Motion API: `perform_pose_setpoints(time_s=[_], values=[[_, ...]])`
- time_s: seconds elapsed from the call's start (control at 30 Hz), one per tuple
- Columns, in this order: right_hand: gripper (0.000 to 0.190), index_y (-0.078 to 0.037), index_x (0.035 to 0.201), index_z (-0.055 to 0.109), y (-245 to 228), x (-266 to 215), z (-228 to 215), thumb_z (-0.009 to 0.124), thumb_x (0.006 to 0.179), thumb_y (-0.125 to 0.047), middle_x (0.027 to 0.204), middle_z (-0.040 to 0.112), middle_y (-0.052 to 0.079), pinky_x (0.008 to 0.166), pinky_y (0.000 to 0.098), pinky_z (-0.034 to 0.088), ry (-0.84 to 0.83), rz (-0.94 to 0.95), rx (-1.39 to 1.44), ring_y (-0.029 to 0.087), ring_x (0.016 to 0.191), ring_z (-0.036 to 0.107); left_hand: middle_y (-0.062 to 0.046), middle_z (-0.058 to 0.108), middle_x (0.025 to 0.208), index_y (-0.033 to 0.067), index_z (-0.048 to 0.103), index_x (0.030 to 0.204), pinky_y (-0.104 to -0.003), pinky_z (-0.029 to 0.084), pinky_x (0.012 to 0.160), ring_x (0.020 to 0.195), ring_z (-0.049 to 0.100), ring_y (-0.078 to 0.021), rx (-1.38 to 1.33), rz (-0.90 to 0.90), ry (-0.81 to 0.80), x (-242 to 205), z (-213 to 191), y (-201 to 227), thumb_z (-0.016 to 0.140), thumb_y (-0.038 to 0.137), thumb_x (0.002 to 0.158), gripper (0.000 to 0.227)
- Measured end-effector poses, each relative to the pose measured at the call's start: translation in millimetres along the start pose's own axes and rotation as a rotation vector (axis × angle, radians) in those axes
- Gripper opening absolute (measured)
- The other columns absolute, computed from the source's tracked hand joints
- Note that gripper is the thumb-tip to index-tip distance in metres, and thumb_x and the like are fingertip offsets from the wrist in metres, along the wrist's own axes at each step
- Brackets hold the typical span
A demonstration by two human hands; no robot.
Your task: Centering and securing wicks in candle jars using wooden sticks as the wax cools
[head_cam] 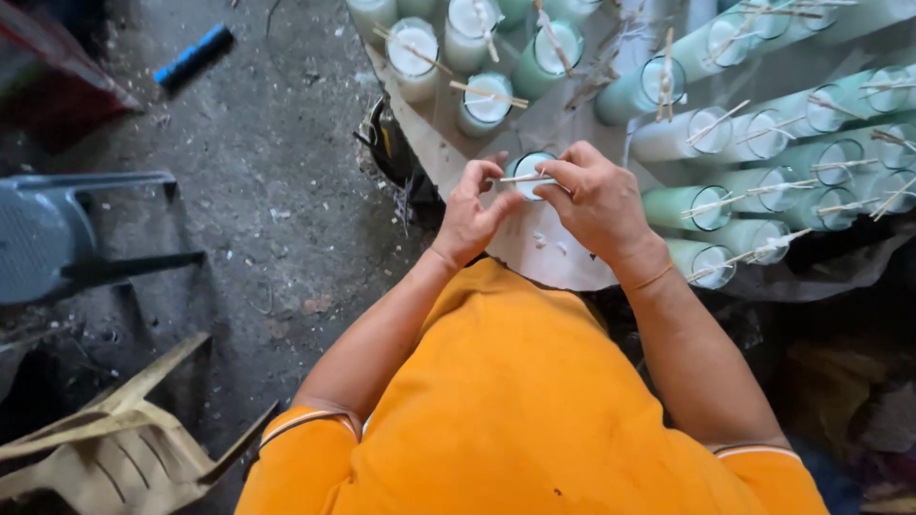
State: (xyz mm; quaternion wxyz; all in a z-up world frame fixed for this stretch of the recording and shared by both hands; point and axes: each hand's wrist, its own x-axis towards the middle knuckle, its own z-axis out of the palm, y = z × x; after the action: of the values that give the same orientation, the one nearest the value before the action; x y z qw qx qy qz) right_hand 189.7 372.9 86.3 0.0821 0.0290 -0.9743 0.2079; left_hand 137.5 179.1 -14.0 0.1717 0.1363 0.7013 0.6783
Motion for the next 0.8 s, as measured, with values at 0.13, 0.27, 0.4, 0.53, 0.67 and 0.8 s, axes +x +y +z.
perform_pose_setpoints(time_s=[0.13,0.27,0.4,0.53,0.67,0.8], values=[[0.008,-0.026,0.096,0.071,-1.1,5.9,1.2,0.078,0.094,-0.026,0.095,0.061,-0.004,0.066,0.0426,0.055,0.027,-0.058,-0.042,0.028,0.086,0.070,-0.010,0.075,0.110,0.0138,0.062,0.099,-0.042,0.056,0.088,0.093,0.073,-0.0276,0.012,-0.053,0.060,0.2,11.4,5.6,0.068,0.045,0.099,0.032],[0.010,-0.024,0.087,0.069,11.6,5.4,5.5,0.078,0.088,-0.019,0.092,0.063,-0.003,0.066,0.0396,0.056,0.085,-0.150,-0.023,0.027,0.084,0.069,-0.013,0.073,0.107,0.0106,0.068,0.110,-0.041,0.057,0.087,0.100,0.071,-0.0292,0.069,-0.031,0.124,3.3,26.5,1.0,0.070,0.031,0.099,0.023],[0.012,-0.021,0.083,0.058,19.3,4.9,12.8,0.063,0.086,-0.010,0.085,0.055,0.001,0.065,0.0407,0.053,0.046,-0.152,0.031,0.029,0.081,0.065,-0.024,0.069,0.127,0.0014,0.058,0.088,-0.045,0.056,0.091,0.113,0.070,-0.0377,0.027,-0.014,0.132,6.1,27.4,1.6,0.070,0.018,0.100,0.023],[0.016,-0.018,0.078,0.052,10.3,9.0,0.7,0.058,0.084,-0.004,0.080,0.052,0.000,0.064,0.0376,0.052,0.101,-0.170,0.111,0.027,0.077,0.063,-0.025,0.070,0.125,0.0005,0.056,0.087,-0.044,0.055,0.091,0.111,0.069,-0.0296,-0.005,0.004,0.107,1.4,28.7,22.0,0.069,0.014,0.101,0.024],[0.017,-0.015,0.079,0.053,11.7,9.6,-9.7,0.059,0.087,-0.002,0.082,0.055,0.000,0.065,0.0334,0.053,0.110,-0.235,0.128,0.024,0.079,0.064,-0.020,0.073,0.121,0.0026,0.056,0.086,-0.040,0.055,0.090,0.108,0.066,-0.0181,0.004,0.005,0.139,0.9,30.4,32.6,0.071,0.014,0.100,0.024],[0.011,-0.014,0.081,0.053,22.8,13.1,-11.2,0.055,0.084,-0.004,0.085,0.055,0.005,0.066,0.0405,0.052,-0.106,-0.341,0.082,0.030,0.079,0.062,-0.021,0.073,0.120,0.0025,0.058,0.087,-0.040,0.057,0.086,0.107,0.071,-0.0240,-0.013,0.029,0.156,5.2,27.5,15.5,0.073,0.015,0.099,0.023]])
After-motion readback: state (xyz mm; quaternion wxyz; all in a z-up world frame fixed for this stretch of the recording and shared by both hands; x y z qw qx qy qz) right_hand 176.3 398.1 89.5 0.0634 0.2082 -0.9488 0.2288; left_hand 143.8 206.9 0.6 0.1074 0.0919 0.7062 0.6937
